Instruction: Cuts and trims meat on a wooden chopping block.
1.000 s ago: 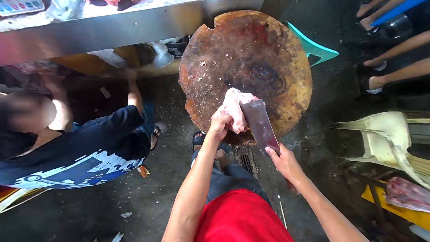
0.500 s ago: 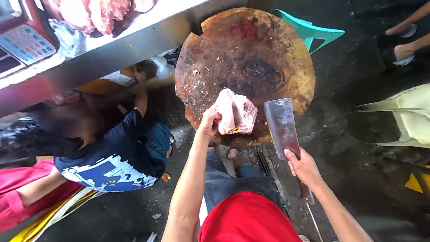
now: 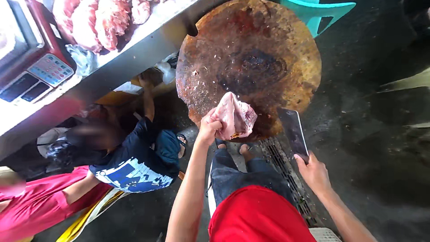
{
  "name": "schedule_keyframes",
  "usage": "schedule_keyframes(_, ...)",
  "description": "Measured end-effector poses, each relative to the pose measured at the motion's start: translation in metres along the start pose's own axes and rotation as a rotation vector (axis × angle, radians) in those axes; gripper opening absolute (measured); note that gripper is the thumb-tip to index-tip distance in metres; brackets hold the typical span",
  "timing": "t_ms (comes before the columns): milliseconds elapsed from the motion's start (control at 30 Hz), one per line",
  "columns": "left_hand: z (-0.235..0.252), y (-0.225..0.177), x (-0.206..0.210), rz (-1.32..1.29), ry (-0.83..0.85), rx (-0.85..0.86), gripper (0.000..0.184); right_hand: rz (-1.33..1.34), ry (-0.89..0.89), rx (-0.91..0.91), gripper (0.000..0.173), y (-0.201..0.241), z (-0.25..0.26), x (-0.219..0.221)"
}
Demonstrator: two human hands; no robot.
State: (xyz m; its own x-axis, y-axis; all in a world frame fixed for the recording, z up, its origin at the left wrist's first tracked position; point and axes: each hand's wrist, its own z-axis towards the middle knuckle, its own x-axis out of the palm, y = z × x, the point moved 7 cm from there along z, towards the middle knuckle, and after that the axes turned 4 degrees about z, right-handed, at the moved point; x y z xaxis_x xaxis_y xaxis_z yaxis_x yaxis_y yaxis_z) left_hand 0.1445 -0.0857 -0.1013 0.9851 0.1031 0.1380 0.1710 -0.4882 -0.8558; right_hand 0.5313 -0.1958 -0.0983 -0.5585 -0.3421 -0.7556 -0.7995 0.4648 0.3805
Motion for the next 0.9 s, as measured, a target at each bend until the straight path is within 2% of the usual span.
schedule_keyframes(167,-0.021,0.009,0.007,-0.032,-0.075,0.087,0.071,0.151,0.075,0.021,0.042,0.008,-0.005,-0.013)
schedule_keyframes(300,-0.024,0.01,-0.001,-0.02,-0.032,0.086,0.07,0.388,0.354,0.1,0.037,0.028,-0.026,-0.003)
schedule_keyframes(433,-0.029,0.013,-0.003,0.063,0.008,0.085,0.064,0.315,0.492,0.07,0.039,0.052,-0.036,0.026)
schedule_keyframes(533,-0.036,0.02,-0.008,0.15,0.004,0.009,0.065,0.229,0.473,0.021,0.04,0.07,-0.048,0.048)
schedule_keyframes(600,-0.039,0.024,-0.013,0.115,0.008,-0.03,0.067,0.198,0.43,0.003,0.039,0.081,-0.056,0.057)
schedule_keyframes(767,-0.043,0.038,-0.026,-0.178,-0.009,-0.036,0.068,0.181,0.285,-0.028,0.044,0.121,-0.066,0.067)
schedule_keyframes(900,-0.044,0.031,-0.034,-0.325,-0.009,-0.016,0.058,0.231,0.166,-0.061,0.04,0.161,-0.058,0.068)
